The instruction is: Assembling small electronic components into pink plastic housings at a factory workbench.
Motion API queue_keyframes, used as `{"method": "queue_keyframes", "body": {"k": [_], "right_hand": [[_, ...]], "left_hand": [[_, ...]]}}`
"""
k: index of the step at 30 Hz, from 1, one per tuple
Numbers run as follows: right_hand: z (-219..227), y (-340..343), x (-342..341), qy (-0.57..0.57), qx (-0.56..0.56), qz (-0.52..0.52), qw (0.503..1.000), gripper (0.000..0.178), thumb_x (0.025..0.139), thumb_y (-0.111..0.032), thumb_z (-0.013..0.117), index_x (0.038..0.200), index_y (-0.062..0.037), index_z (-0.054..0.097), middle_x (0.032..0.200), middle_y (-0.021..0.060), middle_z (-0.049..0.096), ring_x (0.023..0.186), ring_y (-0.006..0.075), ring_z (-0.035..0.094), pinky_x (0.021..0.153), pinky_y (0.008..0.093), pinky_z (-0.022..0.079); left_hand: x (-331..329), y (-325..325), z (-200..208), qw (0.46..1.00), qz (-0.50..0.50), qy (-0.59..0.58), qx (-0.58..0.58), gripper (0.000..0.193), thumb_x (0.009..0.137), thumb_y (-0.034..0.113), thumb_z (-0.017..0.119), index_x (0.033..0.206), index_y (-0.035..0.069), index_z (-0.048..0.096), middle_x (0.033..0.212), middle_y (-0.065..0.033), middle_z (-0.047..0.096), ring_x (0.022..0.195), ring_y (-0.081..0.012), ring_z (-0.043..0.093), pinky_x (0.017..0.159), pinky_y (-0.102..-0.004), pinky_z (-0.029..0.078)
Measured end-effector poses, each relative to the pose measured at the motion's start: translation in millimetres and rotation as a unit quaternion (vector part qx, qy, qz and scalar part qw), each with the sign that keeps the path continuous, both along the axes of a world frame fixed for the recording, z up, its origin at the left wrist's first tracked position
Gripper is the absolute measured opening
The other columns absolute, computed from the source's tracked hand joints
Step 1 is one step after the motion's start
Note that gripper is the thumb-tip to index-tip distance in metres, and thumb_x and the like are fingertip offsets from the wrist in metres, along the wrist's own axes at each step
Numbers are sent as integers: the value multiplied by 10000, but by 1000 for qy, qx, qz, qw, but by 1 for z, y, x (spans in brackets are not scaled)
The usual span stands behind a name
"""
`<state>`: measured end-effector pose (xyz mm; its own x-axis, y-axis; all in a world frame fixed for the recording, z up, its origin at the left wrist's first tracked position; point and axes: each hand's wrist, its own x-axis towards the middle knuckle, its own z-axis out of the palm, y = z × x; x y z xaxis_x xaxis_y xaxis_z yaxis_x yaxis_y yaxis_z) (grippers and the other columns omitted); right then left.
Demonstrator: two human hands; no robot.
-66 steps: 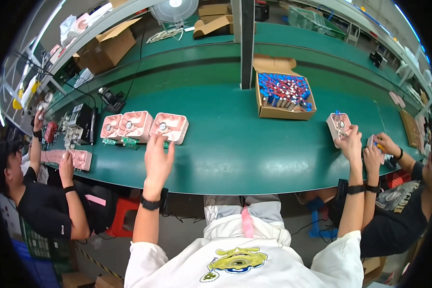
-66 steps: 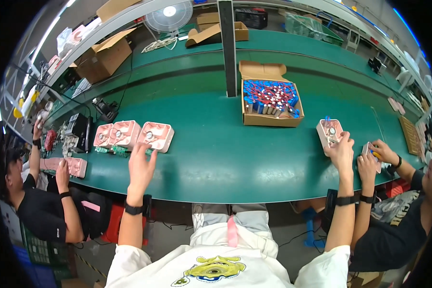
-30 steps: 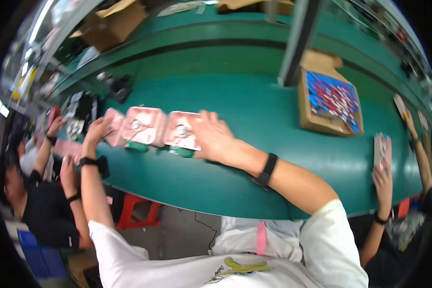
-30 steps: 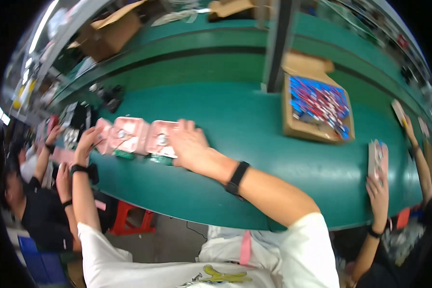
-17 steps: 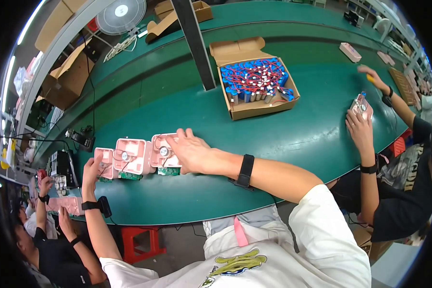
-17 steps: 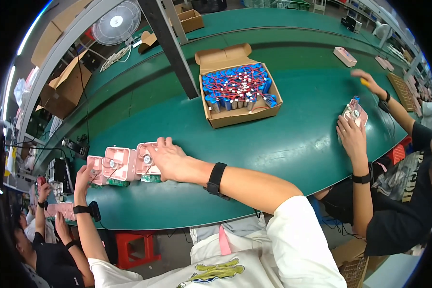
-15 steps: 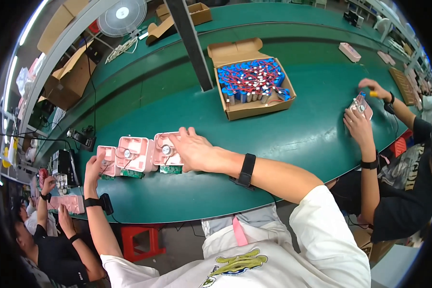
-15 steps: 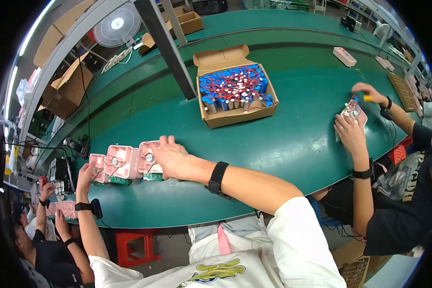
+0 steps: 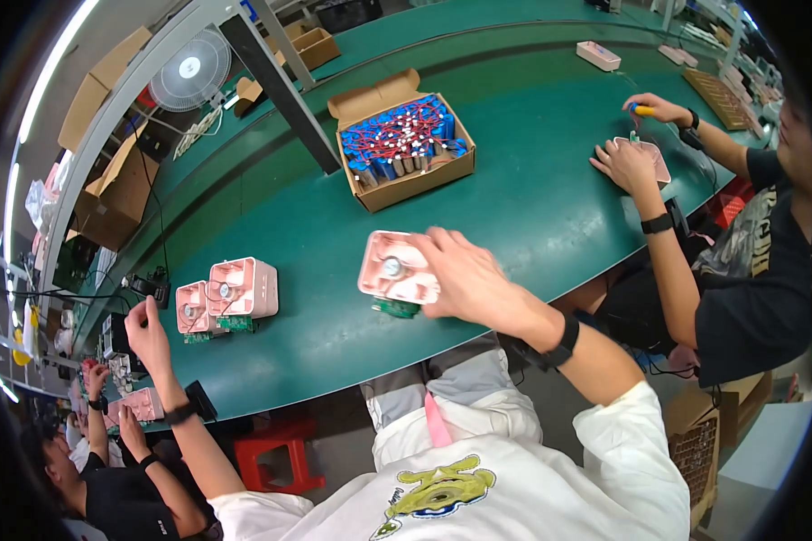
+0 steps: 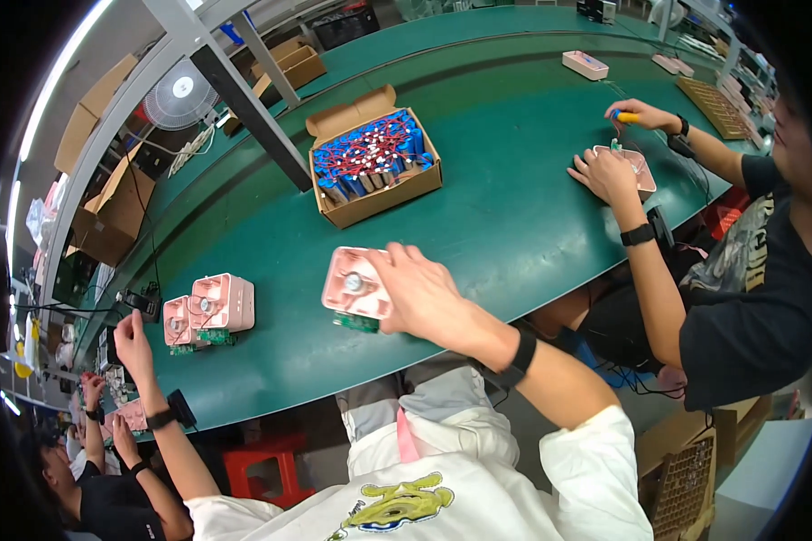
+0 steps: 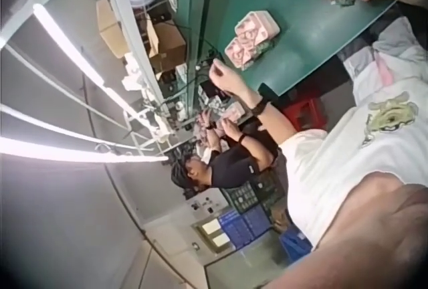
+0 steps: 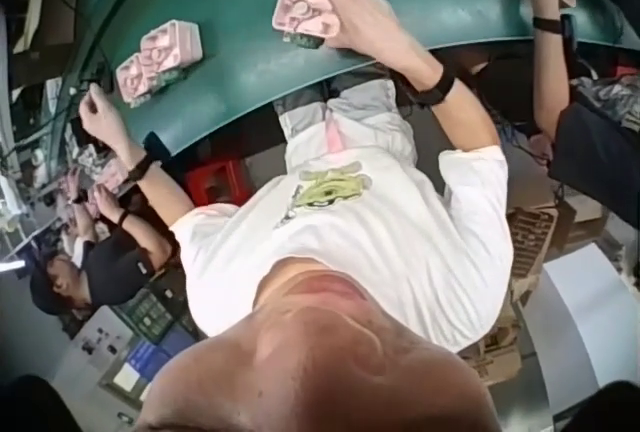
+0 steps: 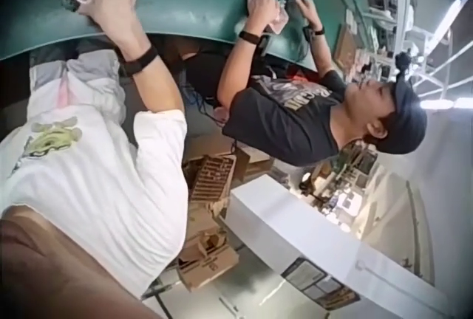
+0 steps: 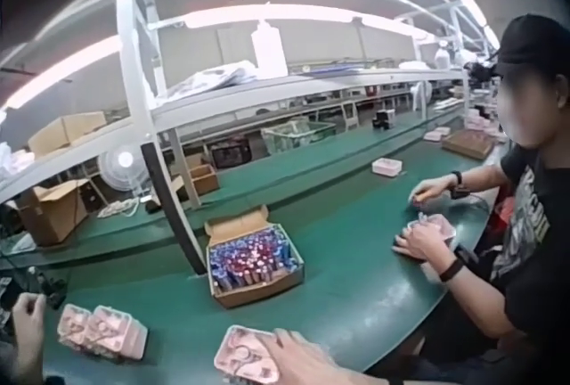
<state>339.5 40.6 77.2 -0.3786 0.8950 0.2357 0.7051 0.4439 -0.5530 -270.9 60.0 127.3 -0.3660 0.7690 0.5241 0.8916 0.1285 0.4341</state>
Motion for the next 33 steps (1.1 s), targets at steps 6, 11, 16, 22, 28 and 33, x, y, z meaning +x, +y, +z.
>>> {"method": "queue_keyframes", "body": {"k": [6, 11, 16, 22, 28, 33], "right_hand": [[-6, -39, -2, -60, -36, -104, 992, 947, 703, -283, 904, 1507, -64, 454, 1268, 178, 590, 1186, 398, 610, 997, 477, 542], [-17, -24, -12, -89, -22, -108, 990, 787, 853, -300, 828, 1501, -43, 462, 1302, 216, 606, 1162, 396, 635, 955, 474, 549], [-39, 30, 23, 31, -52, -79, 995, 528, 944, -212, 748, 1390, -5, 555, 1127, 226, 701, 1000, 353, 707, 830, 454, 561], [-15, 38, 23, 113, -167, -84, 976, 348, 949, -128, 726, 1256, 9, 635, 809, 149, 727, 753, 260, 740, 686, 401, 552], [4, 50, 19, 353, -304, -6, 885, 309, 991, -90, 667, 1269, 42, 639, 959, 153, 788, 795, 204, 762, 663, 329, 567], [-3, 65, 8, 582, -334, 59, 739, 292, 1046, -105, 613, 1279, 70, 635, 1192, 261, 753, 901, 239, 774, 718, 317, 593]], "left_hand": [[292, -55, -24, 914, -310, -252, -68, 257, 1007, 232, 737, 1124, 10, 683, 946, -66, 729, 829, -121, 683, 715, -289, 541], [351, -20, -67, 869, -322, -226, -301, 376, 982, 218, 774, 1188, -49, 607, 963, -87, 722, 802, -110, 672, 685, -264, 569], [374, 15, -81, 845, -346, -227, -337, 386, 950, 204, 812, 1141, -53, 596, 920, -61, 723, 777, -99, 670, 654, -251, 548], [352, 51, -93, 818, -399, -274, -312, 304, 931, 122, 821, 1060, -32, 592, 876, -39, 714, 720, -51, 623, 586, -242, 491], [343, 78, -81, 803, -434, -222, -343, 238, 947, 82, 796, 1028, -11, 592, 873, -24, 705, 735, -29, 608, 575, -238, 469], [336, 90, -85, 733, -439, -346, -387, 218, 958, 83, 785, 1036, 6, 597, 916, -31, 707, 758, -43, 623, 562, -224, 462]]}}
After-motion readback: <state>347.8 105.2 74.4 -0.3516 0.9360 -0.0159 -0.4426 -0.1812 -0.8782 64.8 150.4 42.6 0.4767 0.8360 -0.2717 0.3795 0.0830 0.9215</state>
